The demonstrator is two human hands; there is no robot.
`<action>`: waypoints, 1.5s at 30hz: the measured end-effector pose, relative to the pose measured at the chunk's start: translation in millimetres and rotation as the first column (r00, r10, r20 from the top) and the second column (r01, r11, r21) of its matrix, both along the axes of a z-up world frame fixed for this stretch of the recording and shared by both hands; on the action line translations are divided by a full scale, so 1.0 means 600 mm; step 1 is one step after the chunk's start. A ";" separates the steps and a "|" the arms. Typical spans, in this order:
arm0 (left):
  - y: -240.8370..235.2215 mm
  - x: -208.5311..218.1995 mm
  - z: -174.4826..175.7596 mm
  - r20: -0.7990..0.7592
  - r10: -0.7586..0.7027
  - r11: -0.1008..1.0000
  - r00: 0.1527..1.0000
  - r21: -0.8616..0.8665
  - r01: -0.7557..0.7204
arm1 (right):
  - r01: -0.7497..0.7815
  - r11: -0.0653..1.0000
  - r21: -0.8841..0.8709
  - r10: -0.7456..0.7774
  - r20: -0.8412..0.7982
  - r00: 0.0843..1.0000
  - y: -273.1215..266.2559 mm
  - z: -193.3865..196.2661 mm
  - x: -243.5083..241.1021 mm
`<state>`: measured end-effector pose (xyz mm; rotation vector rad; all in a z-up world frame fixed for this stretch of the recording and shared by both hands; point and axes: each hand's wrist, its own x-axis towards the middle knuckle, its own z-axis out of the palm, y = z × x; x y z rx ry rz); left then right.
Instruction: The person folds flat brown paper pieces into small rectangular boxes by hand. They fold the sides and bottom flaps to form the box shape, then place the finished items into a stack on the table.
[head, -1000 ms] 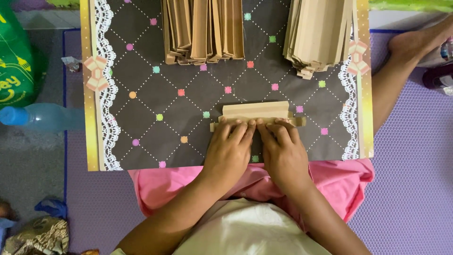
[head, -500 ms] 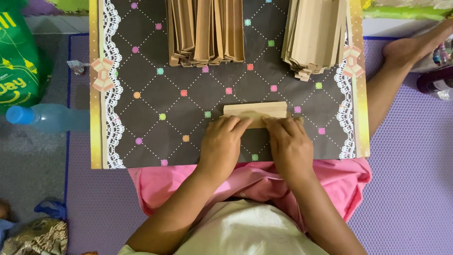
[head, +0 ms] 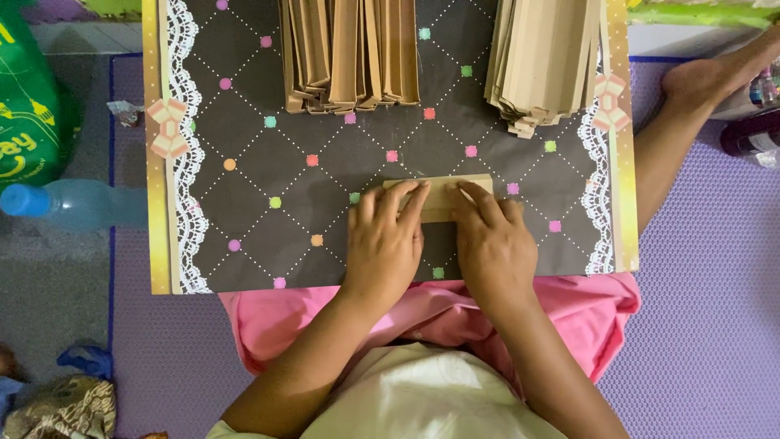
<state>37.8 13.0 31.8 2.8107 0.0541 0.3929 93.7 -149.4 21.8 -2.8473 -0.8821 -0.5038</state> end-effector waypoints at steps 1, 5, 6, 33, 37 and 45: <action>0.000 0.001 -0.001 -0.001 0.001 1.000 1.000 -0.001 -0.001 | -0.001 1.000 -0.001 0.001 -0.001 1.000 0.001 0.003 -0.001; 0.000 0.002 -0.001 0.045 0.027 0.998 0.999 0.056 -0.030 | 0.020 1.000 0.020 -0.020 0.003 1.000 0.006 0.012 -0.003; -0.001 0.004 0.000 0.041 0.025 0.998 0.999 0.048 -0.027 | 0.016 1.000 0.009 -0.016 0.005 1.000 0.007 0.015 -0.003; 0.021 0.030 -0.003 -0.047 -0.003 0.998 0.999 -0.070 -0.001 | -0.048 0.978 0.204 0.099 -0.243 0.965 -0.002 0.036 0.045; 0.032 0.040 -0.006 -0.142 -0.047 0.993 0.989 -0.114 0.031 | -0.021 0.992 0.123 0.067 -0.386 0.920 0.001 0.052 0.057; 0.063 0.053 -0.008 -0.180 -0.181 0.969 0.967 -0.202 0.144 | 0.001 0.942 0.336 0.191 -0.537 0.822 -0.019 0.037 0.076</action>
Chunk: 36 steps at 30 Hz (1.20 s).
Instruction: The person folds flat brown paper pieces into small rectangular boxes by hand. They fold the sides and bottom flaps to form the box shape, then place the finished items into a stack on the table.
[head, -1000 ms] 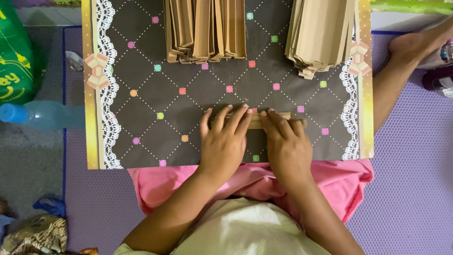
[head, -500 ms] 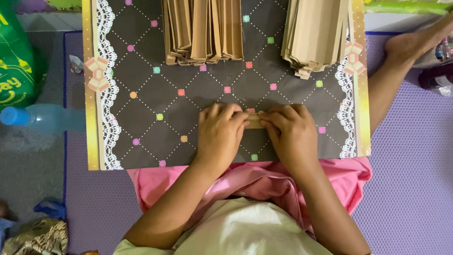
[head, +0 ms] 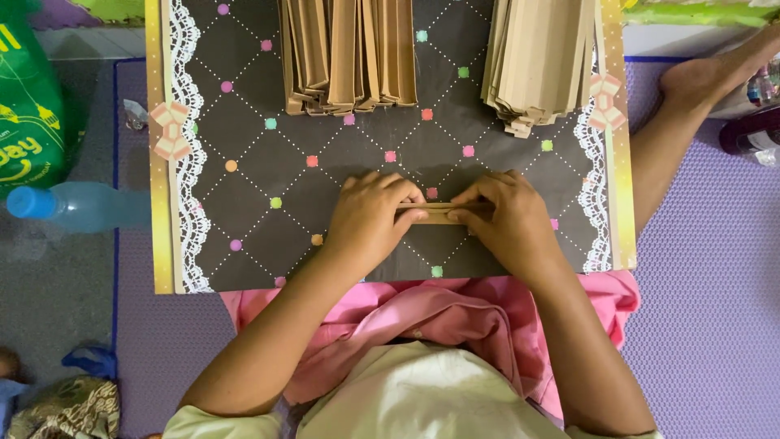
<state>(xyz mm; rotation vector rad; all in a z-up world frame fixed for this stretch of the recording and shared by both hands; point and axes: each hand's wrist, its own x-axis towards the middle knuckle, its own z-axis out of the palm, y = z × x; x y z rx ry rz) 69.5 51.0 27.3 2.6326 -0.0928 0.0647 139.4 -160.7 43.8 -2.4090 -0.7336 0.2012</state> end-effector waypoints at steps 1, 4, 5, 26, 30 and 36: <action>0.002 0.000 0.001 0.001 0.000 1.000 1.000 0.001 0.000 | 0.000 1.000 0.001 0.000 0.001 1.000 -0.001 0.002 0.001; 0.005 0.002 0.002 0.024 -0.006 0.998 1.000 -0.058 0.008 | 0.005 0.999 0.051 -0.003 -0.035 0.999 -0.002 0.005 0.002; 0.003 0.001 0.000 0.046 0.005 0.998 0.999 -0.062 -0.003 | 0.008 0.999 0.051 -0.007 -0.021 1.000 -0.003 0.003 0.001; 0.010 -0.072 0.017 0.402 -0.407 0.839 0.820 0.520 0.162 | -0.257 0.938 -0.233 0.347 0.611 0.711 -0.062 -0.039 -0.065; -0.011 -0.076 -0.001 0.391 -0.391 0.846 0.833 0.509 0.158 | -0.199 0.934 -0.297 0.350 0.643 0.682 -0.054 -0.045 -0.076; -0.044 -0.071 -0.005 0.345 -0.325 0.902 0.881 0.393 0.178 | -0.221 0.941 -0.256 0.332 0.587 0.738 -0.033 -0.071 -0.091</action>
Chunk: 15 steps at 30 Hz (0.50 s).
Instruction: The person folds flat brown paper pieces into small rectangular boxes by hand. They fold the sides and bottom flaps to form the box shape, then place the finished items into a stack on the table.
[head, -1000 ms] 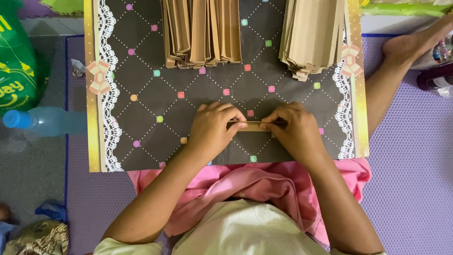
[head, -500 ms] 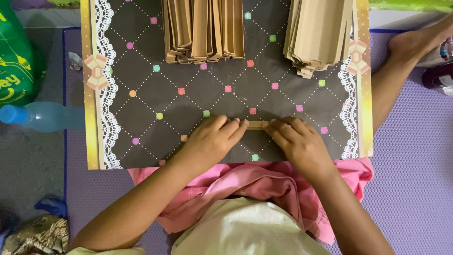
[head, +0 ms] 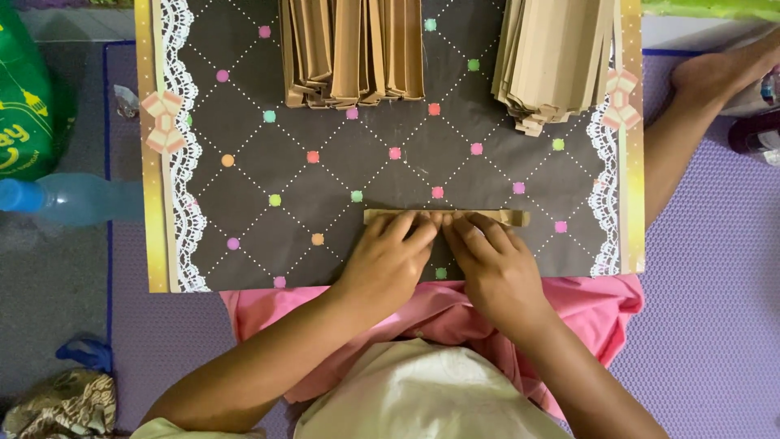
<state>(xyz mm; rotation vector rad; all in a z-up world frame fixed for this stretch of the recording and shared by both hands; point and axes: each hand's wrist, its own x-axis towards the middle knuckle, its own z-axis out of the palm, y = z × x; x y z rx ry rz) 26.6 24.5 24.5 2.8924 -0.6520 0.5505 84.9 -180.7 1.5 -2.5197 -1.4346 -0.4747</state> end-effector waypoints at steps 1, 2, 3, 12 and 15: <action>-0.002 0.000 0.003 0.003 0.001 1.000 1.000 0.001 -0.001 | -0.001 1.000 0.001 0.001 0.003 1.000 0.004 0.006 0.000; -0.005 0.000 0.006 -0.023 0.012 1.000 1.000 -0.023 -0.013 | 0.013 1.000 0.006 -0.013 -0.014 1.000 0.007 0.012 0.000; -0.008 0.000 0.010 -0.050 0.023 0.999 0.998 -0.046 -0.025 | 0.027 1.000 0.011 -0.027 -0.032 0.999 0.010 0.018 0.000; -0.031 -0.005 0.054 -0.304 0.298 0.918 0.905 -0.167 -0.359 | 0.089 0.969 0.230 -0.048 -0.179 0.983 0.015 0.032 0.013; -0.013 0.003 0.088 -0.425 0.261 0.858 0.867 -0.310 -0.410 | 0.241 0.878 0.413 -0.106 -0.325 0.940 0.000 0.046 0.022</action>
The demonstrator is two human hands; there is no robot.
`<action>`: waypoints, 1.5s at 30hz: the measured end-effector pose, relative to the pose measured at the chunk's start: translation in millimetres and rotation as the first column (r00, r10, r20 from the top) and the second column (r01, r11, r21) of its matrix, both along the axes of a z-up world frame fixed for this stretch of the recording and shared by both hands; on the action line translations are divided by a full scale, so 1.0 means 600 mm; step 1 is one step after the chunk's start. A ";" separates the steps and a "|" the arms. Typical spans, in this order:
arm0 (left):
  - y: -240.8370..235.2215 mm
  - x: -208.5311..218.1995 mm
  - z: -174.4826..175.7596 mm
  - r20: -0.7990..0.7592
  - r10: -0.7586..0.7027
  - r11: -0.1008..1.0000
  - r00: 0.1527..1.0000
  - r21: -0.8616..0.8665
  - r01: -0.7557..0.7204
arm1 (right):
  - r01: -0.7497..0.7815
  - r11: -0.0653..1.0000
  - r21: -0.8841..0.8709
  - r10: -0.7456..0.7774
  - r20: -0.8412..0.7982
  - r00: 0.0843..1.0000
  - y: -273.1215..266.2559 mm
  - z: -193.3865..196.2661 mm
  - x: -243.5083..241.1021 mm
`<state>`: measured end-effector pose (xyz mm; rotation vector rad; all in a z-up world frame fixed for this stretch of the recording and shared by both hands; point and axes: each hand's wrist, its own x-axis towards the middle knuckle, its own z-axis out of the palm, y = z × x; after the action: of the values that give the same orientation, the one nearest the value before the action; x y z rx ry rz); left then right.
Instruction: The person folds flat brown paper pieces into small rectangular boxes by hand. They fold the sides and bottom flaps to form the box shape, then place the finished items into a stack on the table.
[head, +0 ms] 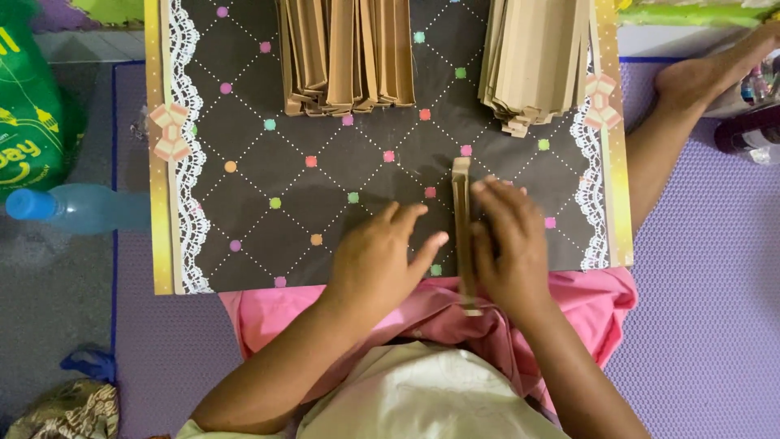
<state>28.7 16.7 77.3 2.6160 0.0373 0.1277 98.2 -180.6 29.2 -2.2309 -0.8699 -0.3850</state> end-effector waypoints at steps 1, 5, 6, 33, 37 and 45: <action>0.002 0.003 0.004 -0.002 -0.002 1.000 1.000 0.000 0.002 | 0.002 1.000 0.000 -0.002 -0.002 1.000 -0.002 0.003 0.003; -0.003 0.021 0.008 0.083 0.010 0.995 0.996 -0.101 -0.001 | 0.093 0.996 -0.009 -0.093 -0.067 0.993 0.007 0.016 0.017; -0.007 0.026 0.006 0.096 -0.010 0.990 0.995 -0.137 0.023 | 0.076 0.997 -0.015 -0.077 -0.077 0.994 0.012 0.019 0.020; -0.028 0.032 -0.055 0.169 0.187 0.966 0.968 0.146 -0.212 | 0.293 0.871 -0.394 -0.303 0.037 0.952 0.048 -0.039 -0.020; -0.020 0.029 -0.068 0.172 0.177 0.965 0.969 0.162 -0.205 | 0.281 0.871 -0.404 -0.293 0.032 0.955 0.057 -0.023 -0.020; -0.003 0.042 -0.085 0.226 0.120 0.976 0.967 0.152 -0.156 | 0.315 0.868 -0.385 -0.270 0.169 0.948 0.057 -0.047 0.000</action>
<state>53.9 14.8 26.5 2.7508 0.1393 0.4829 98.1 -146.5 0.9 -2.7695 -0.7126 -0.5088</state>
